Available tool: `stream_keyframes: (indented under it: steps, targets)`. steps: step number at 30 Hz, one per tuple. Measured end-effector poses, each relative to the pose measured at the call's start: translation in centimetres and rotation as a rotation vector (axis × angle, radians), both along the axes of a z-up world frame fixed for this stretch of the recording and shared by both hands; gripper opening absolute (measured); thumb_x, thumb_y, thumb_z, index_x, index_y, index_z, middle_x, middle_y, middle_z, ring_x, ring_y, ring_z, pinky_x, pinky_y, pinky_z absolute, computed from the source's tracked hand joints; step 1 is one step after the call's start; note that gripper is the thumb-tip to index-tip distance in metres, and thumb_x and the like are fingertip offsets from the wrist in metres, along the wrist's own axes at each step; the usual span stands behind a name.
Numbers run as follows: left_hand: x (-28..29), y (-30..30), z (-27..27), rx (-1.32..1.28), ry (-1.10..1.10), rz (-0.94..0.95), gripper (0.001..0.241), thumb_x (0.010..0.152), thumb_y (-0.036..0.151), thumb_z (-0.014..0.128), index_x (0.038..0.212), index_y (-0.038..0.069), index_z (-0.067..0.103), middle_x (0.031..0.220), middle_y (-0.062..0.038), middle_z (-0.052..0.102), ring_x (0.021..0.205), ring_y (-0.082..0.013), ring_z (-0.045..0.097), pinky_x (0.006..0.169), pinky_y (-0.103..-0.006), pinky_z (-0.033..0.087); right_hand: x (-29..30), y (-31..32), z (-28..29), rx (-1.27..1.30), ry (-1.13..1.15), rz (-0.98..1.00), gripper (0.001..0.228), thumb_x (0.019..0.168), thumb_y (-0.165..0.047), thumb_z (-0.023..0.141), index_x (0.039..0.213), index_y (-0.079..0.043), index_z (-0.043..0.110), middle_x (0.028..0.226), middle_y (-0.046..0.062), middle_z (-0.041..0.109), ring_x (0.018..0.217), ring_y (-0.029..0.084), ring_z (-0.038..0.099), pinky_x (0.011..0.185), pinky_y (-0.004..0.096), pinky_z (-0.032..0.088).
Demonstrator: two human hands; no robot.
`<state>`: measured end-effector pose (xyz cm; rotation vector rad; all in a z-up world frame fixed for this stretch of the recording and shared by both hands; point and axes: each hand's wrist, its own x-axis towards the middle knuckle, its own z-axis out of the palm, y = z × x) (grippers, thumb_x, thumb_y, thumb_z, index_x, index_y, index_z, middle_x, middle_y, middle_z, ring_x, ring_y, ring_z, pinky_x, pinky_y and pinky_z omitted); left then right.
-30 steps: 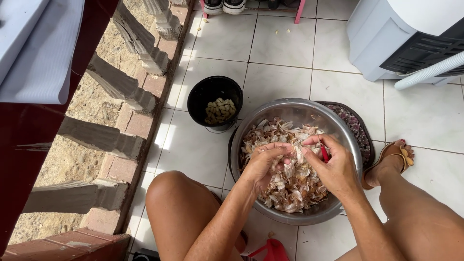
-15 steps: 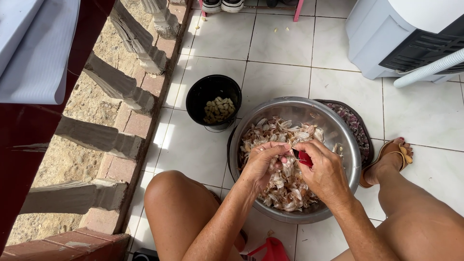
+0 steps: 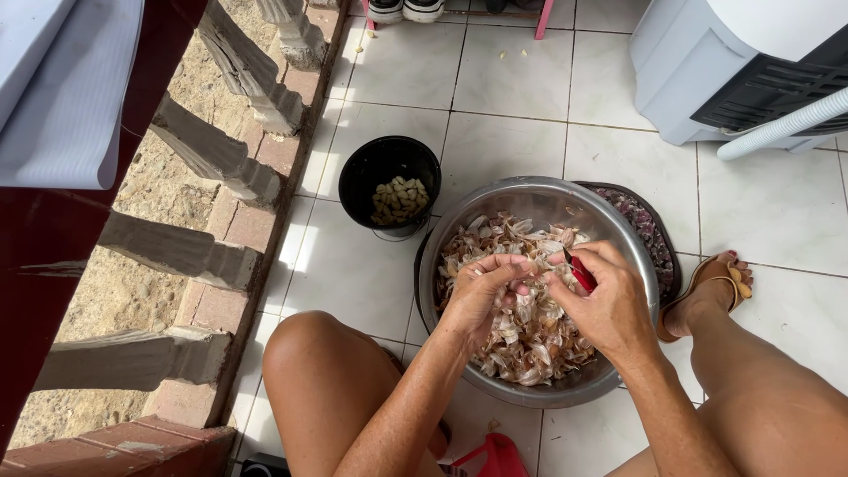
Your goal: The person is peeling garlic cloves by hand and with a small red tool, placing the peeled cloves into a black bucket and the skins into a large metal bowl.
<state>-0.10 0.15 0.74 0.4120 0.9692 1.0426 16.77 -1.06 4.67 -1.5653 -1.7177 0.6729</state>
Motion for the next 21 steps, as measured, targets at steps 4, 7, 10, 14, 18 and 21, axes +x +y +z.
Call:
stream_keyframes:
  steps: [4,7,10,14,18,21]
  targets:
    - [0.1,-0.2,-0.9,-0.009,0.008,0.017,0.026,0.080,0.008,0.082,0.100,-0.006,0.072,0.087,-0.020,0.075,0.057,-0.0099,0.068,0.047,-0.0136,0.046,-1.0,-0.7,-1.0,0.148,-0.034,0.052,0.016,0.086,-0.010,0.082,0.101,-0.006,0.077,0.098,0.010,0.069,0.086,0.027,0.072,0.067,0.038,0.062]
    - [0.1,-0.3,-1.0,-0.016,0.026,0.009,0.026,0.079,0.010,0.084,0.098,-0.004,0.073,0.085,-0.020,0.075,0.056,-0.0102,0.068,0.047,-0.0133,0.046,-0.9,-0.8,-2.8,0.153,-0.092,0.064,0.009,0.089,-0.006,0.078,0.098,-0.005,0.076,0.094,0.010,0.072,0.085,0.029,0.074,0.068,0.038,0.063]
    - [0.2,-0.2,-0.5,0.002,-0.008,-0.021,0.029,0.079,0.009,0.084,0.102,-0.005,0.073,0.088,-0.020,0.075,0.058,-0.0104,0.069,0.048,-0.0130,0.047,-0.6,-0.5,-3.1,0.150,-0.126,0.097,0.016,0.088,0.002,0.075,0.102,0.000,0.071,0.095,0.015,0.070,0.086,0.035,0.073,0.069,0.045,0.065]
    - [0.3,-0.4,-0.1,0.080,0.046,-0.041,0.025,0.079,0.006,0.080,0.100,-0.005,0.074,0.084,-0.018,0.075,0.058,-0.0075,0.066,0.050,-0.0133,0.045,0.9,0.3,-4.0,0.020,-0.166,0.013,0.014,0.097,0.003,0.063,0.112,0.003,0.062,0.099,0.021,0.065,0.078,0.035,0.070,0.065,0.045,0.064]
    - [0.0,-0.7,1.0,0.204,0.194,-0.067,0.021,0.080,0.004,0.077,0.100,-0.005,0.077,0.084,-0.020,0.075,0.060,-0.0091,0.065,0.051,-0.0153,0.047,1.0,-0.3,0.9,-0.107,0.021,-0.014,0.021,0.095,0.002,0.066,0.115,0.001,0.067,0.096,0.017,0.068,0.058,0.020,0.063,0.053,0.035,0.058]
    - [-0.7,-0.7,2.3,0.292,0.308,-0.080,0.019,0.081,0.002,0.076,0.099,-0.004,0.079,0.082,-0.022,0.076,0.059,-0.0100,0.065,0.050,-0.0158,0.048,1.0,-0.7,-0.1,-0.183,0.124,-0.006,0.023,0.090,0.000,0.070,0.113,-0.003,0.074,0.088,0.014,0.073,0.053,0.011,0.057,0.047,0.027,0.053]
